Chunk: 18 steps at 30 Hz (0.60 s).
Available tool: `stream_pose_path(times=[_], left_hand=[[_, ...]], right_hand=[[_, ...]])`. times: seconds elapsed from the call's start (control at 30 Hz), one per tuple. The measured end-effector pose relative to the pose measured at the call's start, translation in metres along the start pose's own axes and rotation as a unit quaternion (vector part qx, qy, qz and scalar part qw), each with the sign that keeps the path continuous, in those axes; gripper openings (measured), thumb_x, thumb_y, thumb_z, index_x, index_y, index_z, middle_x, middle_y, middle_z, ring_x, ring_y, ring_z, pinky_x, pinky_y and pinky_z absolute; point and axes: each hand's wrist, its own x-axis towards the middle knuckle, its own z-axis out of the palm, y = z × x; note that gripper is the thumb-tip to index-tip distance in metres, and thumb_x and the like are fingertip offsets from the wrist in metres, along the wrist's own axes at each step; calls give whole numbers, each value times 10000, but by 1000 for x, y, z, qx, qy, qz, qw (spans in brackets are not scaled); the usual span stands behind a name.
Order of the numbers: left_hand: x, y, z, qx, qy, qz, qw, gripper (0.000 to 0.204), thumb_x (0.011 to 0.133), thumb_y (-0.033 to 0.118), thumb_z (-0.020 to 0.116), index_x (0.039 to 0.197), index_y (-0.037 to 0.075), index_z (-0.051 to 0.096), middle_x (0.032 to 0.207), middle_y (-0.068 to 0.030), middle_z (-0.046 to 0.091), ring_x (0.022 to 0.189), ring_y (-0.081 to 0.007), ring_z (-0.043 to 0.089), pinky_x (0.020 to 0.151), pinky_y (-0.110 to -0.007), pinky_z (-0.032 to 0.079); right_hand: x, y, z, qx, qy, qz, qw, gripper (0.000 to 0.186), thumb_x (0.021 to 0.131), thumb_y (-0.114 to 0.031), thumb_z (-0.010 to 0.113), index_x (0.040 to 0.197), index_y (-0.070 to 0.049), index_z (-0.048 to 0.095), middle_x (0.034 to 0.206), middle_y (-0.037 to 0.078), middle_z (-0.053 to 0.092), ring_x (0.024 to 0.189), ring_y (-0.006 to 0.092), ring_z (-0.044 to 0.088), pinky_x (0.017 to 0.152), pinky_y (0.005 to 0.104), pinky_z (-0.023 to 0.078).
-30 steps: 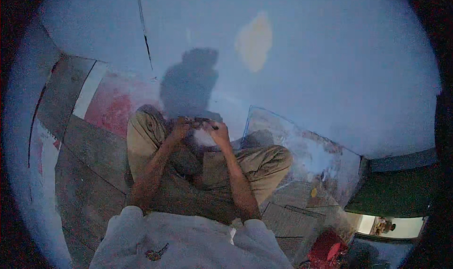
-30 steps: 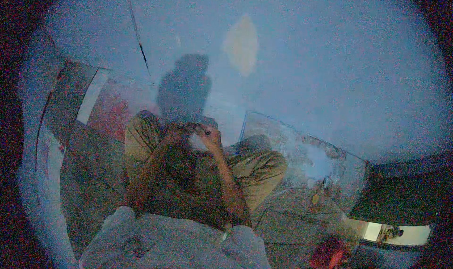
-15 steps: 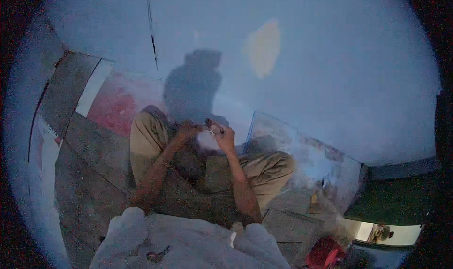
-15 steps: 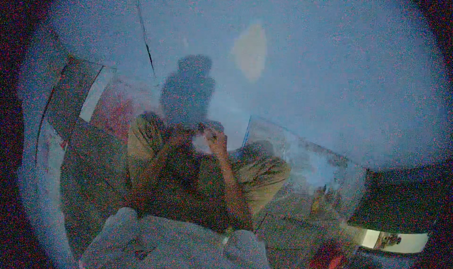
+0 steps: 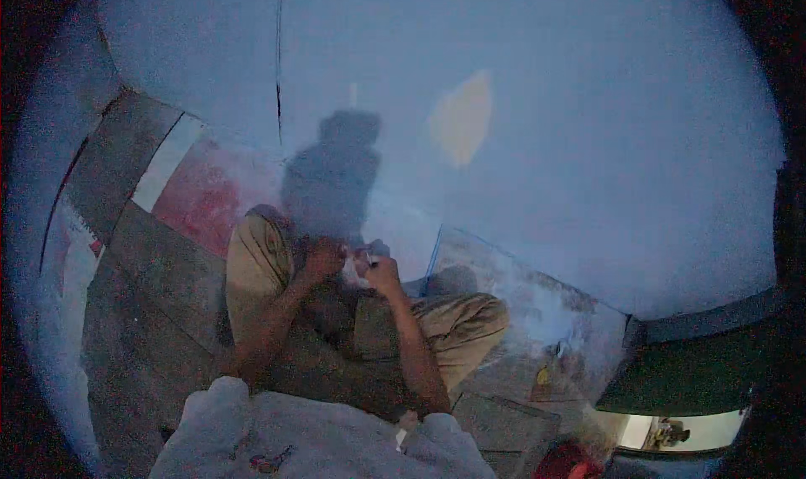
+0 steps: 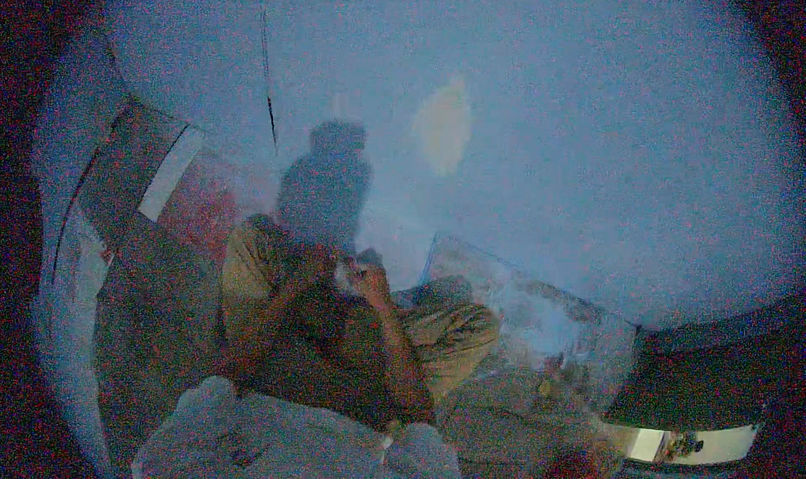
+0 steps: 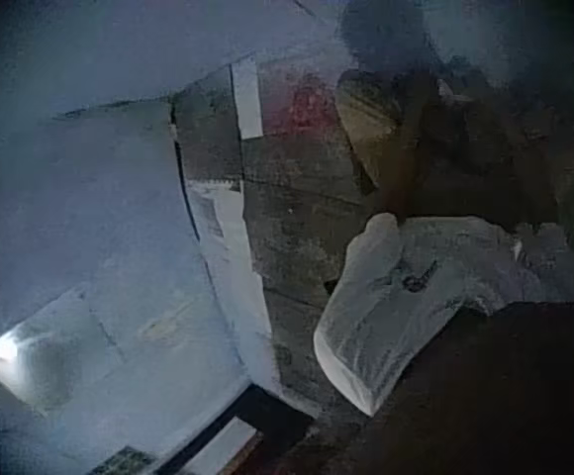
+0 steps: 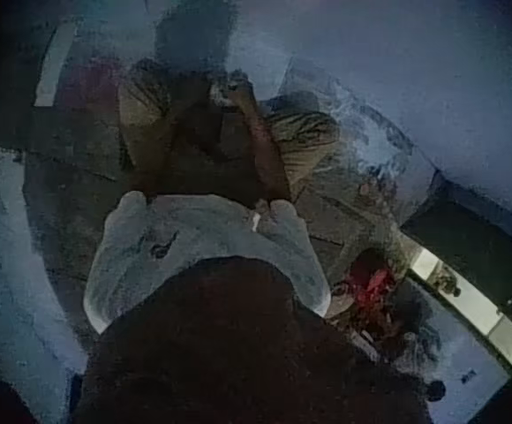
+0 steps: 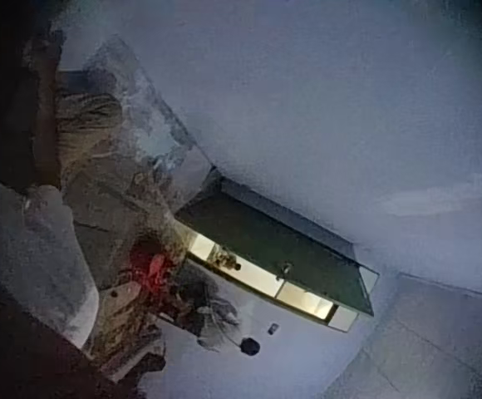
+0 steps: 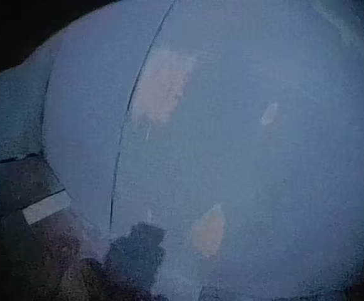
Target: The person uses a putty knife to apply and smooth filler onto several spots on a light-colored wall while sitting on the floor.
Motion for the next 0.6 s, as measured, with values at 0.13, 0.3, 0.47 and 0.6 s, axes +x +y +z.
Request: stream_pose_path(times=[0.13,0.3,0.47,0.6], left_hand=[[26,20,20,15,-11,32,999,509,829,473,637,1092,40,591,1005,-161,616,905,-307,590,781,-460,474],[-3,-38,30,70,9,1,998,517,812,488,652,1047,29,613,972,-165,623,892,-321,597,790,-474,475],[7,17,8,-33,-46,-29,998,530,809,498,655,1042,24,617,959,-166,622,883,-307,595,787,-470,474],[-18,13,0,-54,-45,-20,997,525,811,491,658,1060,32,606,973,-164,618,897,-306,590,796,-470,470]], right_hand=[[7,81,13,-188,190,-186,946,353,816,-298,714,771,32,596,805,165,634,668,265,623,587,403,482],[-2,12,25,-66,33,-64,995,279,869,-245,664,919,25,613,924,153,650,704,243,632,596,398,491],[3,48,32,88,102,-133,982,295,928,-274,586,995,9,637,754,109,660,588,215,612,578,358,497],[-23,28,33,-55,82,-116,988,320,934,-287,573,1055,7,616,738,121,650,585,207,607,575,354,494]])
